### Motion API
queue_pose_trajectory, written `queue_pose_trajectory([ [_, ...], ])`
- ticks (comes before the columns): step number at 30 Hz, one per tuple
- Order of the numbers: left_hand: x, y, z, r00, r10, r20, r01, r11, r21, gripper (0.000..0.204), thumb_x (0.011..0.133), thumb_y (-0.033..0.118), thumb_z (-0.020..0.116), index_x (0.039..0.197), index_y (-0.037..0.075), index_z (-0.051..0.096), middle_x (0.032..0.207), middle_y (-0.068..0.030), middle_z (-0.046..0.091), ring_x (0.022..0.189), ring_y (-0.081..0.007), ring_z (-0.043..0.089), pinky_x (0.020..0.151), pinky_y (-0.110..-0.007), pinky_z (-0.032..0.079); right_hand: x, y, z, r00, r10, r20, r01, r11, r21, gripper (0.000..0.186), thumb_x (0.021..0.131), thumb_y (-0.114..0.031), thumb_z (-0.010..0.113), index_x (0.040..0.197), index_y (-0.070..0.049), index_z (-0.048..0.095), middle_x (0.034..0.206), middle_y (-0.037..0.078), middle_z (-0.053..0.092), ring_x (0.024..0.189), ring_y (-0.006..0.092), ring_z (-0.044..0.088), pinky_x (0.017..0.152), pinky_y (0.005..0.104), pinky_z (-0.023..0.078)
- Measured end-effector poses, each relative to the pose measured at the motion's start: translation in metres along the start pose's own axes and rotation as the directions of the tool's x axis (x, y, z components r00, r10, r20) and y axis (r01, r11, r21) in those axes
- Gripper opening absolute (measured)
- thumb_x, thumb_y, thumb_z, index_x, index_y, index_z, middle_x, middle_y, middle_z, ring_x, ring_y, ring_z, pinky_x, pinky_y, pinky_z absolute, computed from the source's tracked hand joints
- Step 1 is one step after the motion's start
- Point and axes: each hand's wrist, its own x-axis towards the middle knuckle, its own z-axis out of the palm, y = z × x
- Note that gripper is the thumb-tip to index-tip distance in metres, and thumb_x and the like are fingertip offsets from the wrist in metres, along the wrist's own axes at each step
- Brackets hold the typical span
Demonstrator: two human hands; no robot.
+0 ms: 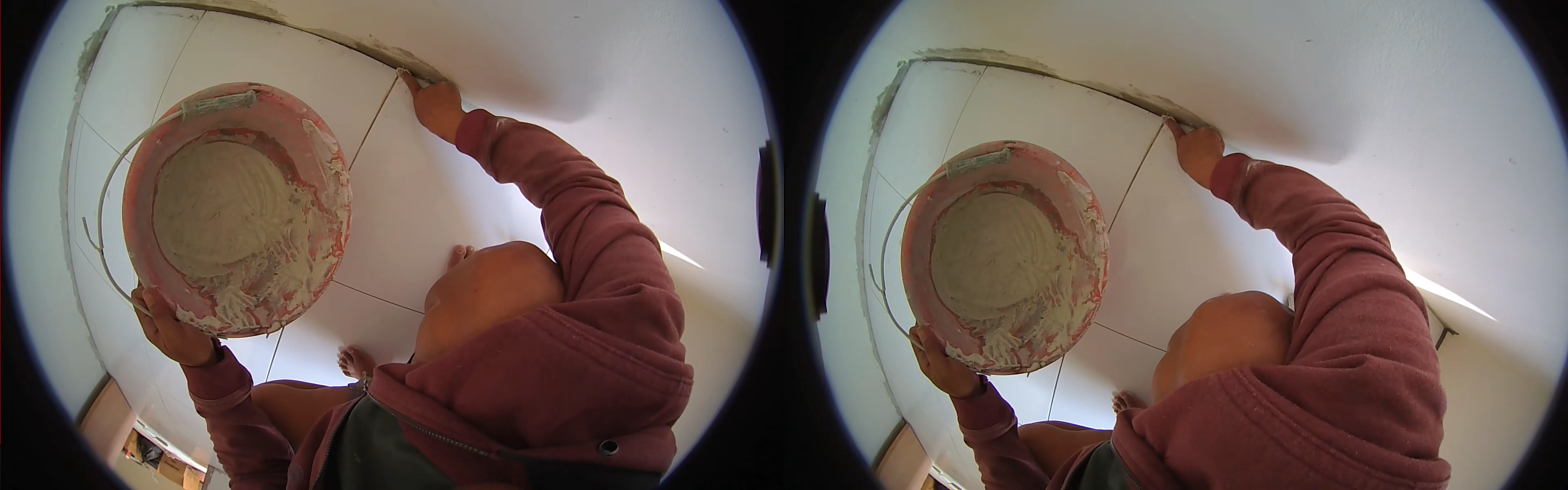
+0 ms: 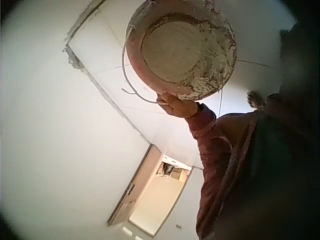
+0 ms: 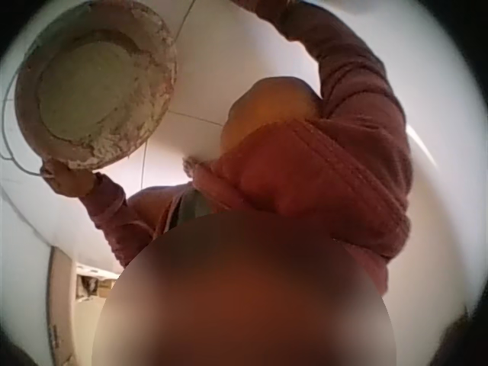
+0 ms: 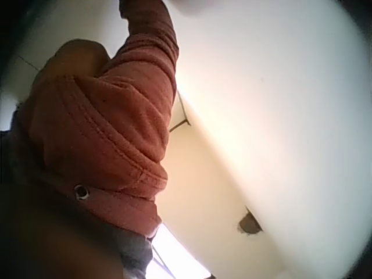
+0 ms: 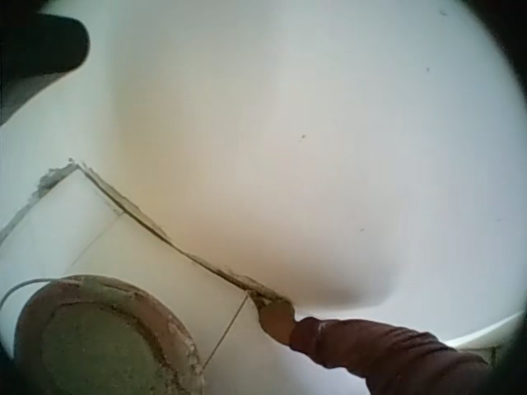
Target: Applying tile grout mix with fingers along the wall joint of a tiled area.
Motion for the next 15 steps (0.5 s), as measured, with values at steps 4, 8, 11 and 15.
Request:
queue_pose_trajectory([
  [4,-0.002,-0.005,-0.005,1.000,-0.004,0.020,0.004,1.000,-0.011,0.021,0.089,0.020,0.034,0.076,0.005,0.041,0.073,0.0002,0.040,0.069,-0.0075,0.036,0.066,-0.021,0.032,-0.002,-0.002,-0.003,0.985,-0.093,0.143,0.089,0.995,0.033,0.059,0.073,-0.008,0.041,0.128,0.000,0.023,0.063,0.010,0.058,0.057,0.0230,0.057,0.051,0.0357,0.044],
  [8,0.001,-0.002,-0.005,0.999,-0.021,0.024,0.022,0.999,-0.029,0.020,0.089,0.020,0.035,0.076,0.005,0.041,0.073,0.0002,0.040,0.069,-0.0075,0.036,0.066,-0.021,0.032,-0.004,-0.006,-0.022,0.982,-0.137,0.131,0.127,0.988,0.082,0.058,0.072,-0.008,0.041,0.128,-0.001,0.026,0.063,0.010,0.058,0.057,0.0224,0.057,0.049,0.0366,0.043],
  [11,0.005,-0.001,-0.009,1.000,-0.025,0.005,0.025,1.000,-0.004,0.020,0.089,0.020,0.035,0.076,0.005,0.041,0.074,0.0000,0.040,0.069,-0.0080,0.036,0.067,-0.022,0.032,0.007,-0.006,-0.017,0.992,-0.092,0.089,0.091,0.996,0.016,0.063,0.069,-0.006,0.042,0.128,0.001,0.022,0.065,0.010,0.058,0.055,0.0248,0.056,0.049,0.0360,0.042],
  [15,0.000,-0.008,-0.012,1.000,-0.018,0.023,0.018,1.000,0.009,0.020,0.089,0.019,0.034,0.078,0.004,0.043,0.076,-0.0010,0.042,0.071,-0.0086,0.038,0.068,-0.022,0.033,-0.010,-0.003,-0.017,0.989,-0.089,0.114,0.090,0.996,-0.003,0.061,0.069,-0.006,0.043,0.127,0.001,0.024,0.065,0.010,0.059,0.055,0.0240,0.056,0.048,0.0359,0.042],
])
